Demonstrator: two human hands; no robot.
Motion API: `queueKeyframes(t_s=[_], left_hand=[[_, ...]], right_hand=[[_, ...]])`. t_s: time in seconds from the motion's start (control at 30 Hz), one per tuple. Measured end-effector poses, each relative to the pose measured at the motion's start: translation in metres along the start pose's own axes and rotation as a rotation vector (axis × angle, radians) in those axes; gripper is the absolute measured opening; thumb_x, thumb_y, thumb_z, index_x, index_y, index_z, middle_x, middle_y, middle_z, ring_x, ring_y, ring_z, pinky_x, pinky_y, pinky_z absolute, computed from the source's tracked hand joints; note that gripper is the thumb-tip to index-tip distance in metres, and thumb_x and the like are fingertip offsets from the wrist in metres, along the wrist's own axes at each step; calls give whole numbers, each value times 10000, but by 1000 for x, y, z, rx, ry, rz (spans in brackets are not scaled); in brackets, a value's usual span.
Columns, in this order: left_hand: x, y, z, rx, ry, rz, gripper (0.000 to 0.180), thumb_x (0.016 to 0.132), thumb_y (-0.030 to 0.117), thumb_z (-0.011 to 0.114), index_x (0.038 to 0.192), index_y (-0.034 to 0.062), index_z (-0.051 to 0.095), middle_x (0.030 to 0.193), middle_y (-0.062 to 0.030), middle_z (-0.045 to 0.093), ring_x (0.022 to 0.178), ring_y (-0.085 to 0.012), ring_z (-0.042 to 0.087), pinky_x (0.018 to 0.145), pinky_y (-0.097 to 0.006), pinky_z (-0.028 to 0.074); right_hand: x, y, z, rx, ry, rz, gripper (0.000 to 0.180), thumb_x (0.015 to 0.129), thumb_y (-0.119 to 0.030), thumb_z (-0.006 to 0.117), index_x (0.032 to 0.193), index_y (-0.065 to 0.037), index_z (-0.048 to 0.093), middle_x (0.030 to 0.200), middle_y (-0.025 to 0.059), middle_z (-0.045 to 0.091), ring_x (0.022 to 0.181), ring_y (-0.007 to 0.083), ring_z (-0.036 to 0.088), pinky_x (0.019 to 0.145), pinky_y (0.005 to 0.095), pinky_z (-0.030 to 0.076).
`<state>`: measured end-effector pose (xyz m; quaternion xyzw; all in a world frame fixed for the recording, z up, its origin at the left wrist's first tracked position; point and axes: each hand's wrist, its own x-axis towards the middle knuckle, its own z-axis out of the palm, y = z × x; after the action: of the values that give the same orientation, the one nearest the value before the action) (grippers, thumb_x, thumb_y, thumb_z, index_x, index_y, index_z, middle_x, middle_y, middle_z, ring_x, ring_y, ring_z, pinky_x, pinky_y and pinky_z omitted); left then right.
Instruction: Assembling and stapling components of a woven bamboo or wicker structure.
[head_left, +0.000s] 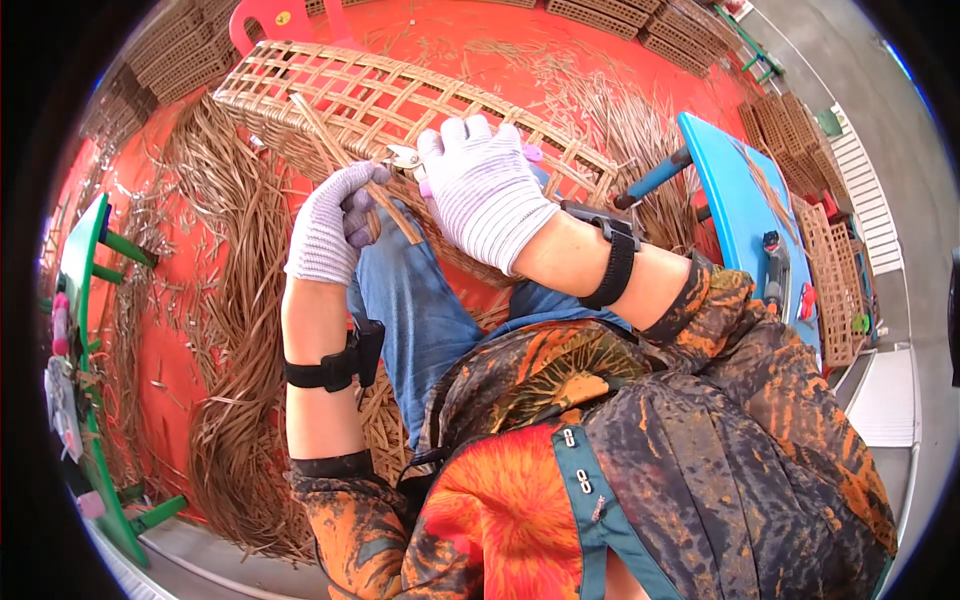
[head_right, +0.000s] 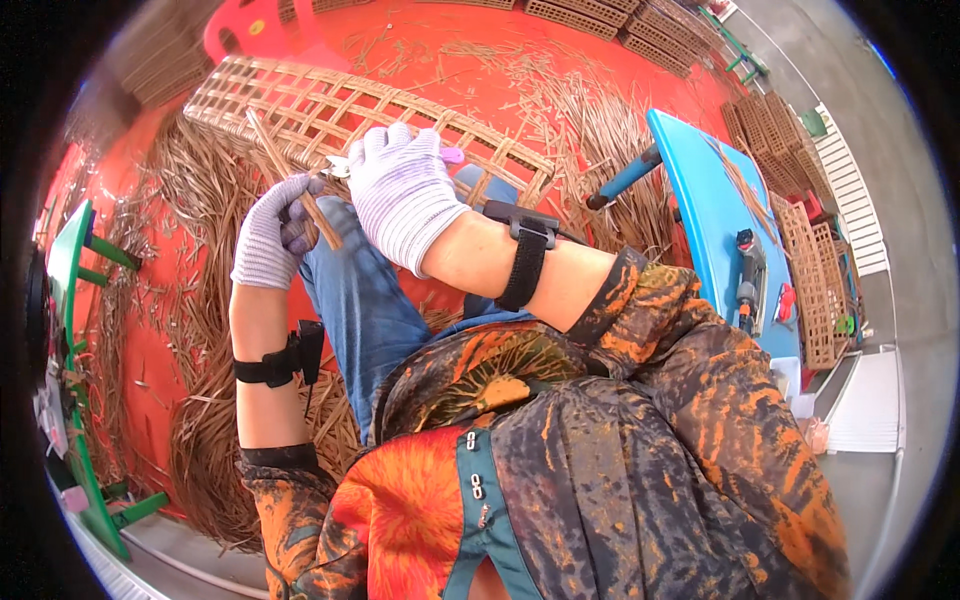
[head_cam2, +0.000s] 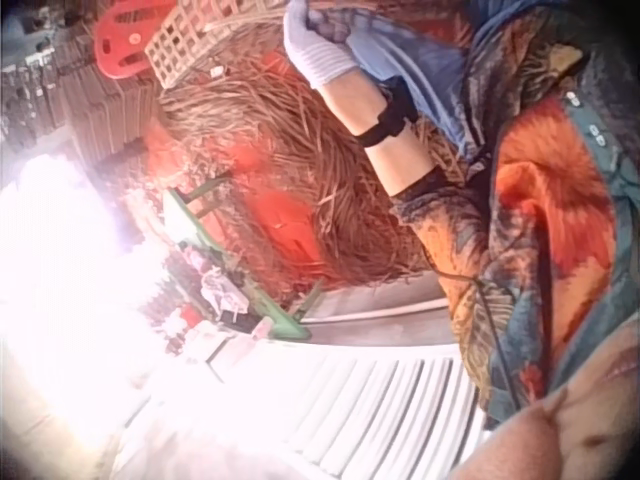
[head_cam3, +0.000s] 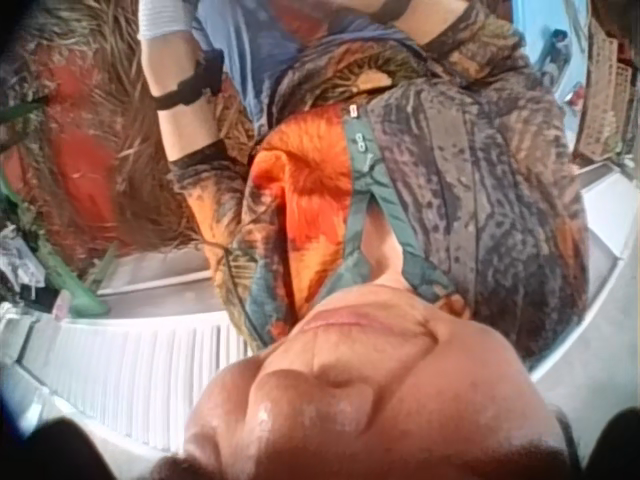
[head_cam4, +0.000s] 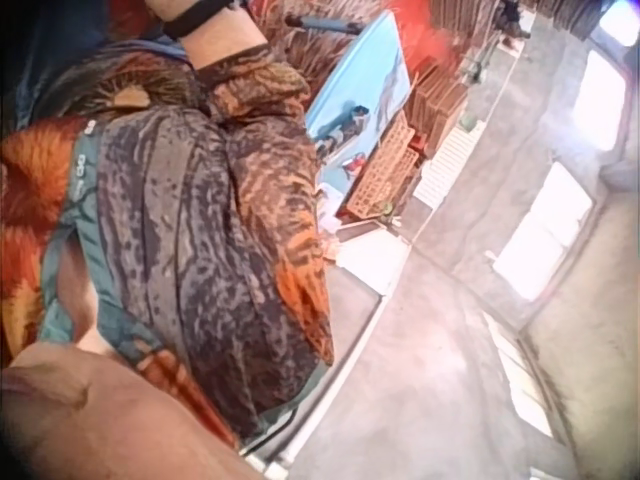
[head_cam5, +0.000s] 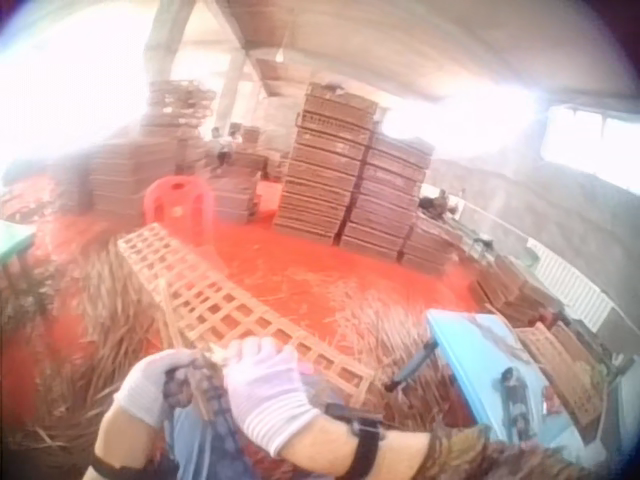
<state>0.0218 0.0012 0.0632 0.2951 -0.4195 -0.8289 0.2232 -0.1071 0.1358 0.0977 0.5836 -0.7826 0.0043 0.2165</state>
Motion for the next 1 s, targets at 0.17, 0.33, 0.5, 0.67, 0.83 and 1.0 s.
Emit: queueKeyframes(t_s=[0.17,0.33,0.5,0.67,0.83,1.0], left_hand=[[1,-8,-6,-54,-25,1,262,909,254,676,951,-3,708,588,66,489,420,-37,303,410,-214,248],[-1,-12,-5,-33,-46,25,259,911,256,672,962,4,703,600,60,487,426,-37,303,413,-216,251],[-5,-18,-4,-49,-17,20,247,910,247,673,959,6,699,605,58,482,437,-40,315,414,-220,251],[-11,-21,-2,-68,31,12,230,905,229,681,953,5,698,599,59,475,443,-41,320,416,-219,243],[-10,-24,-4,-81,3,9,230,917,217,669,956,-8,693,579,58,461,432,-44,308,416,-216,236],[-15,-22,-8,-29,-39,7,218,954,239,637,937,24,664,585,75,446,427,-46,307,400,-210,224]], right_hand=[[-4,1,-6,19,19,-16,422,890,-345,629,1175,-39,569,1036,137,593,1010,308,577,820,486,450],[-1,-2,1,30,-15,-14,426,891,-340,630,1185,-38,567,1048,143,594,1024,312,574,822,486,456],[0,-1,-2,97,-45,18,415,895,-325,620,1185,-34,565,1087,159,584,1047,321,568,822,512,476],[2,-1,0,87,-72,18,412,890,-317,624,1183,-31,569,1097,163,583,1052,325,568,829,510,483],[3,4,6,99,27,-26,342,852,-220,623,1127,-17,632,1043,142,625,1008,301,603,767,478,522],[8,15,2,200,-75,-128,389,888,-348,640,1088,-19,589,962,174,630,942,340,624,822,437,519]])
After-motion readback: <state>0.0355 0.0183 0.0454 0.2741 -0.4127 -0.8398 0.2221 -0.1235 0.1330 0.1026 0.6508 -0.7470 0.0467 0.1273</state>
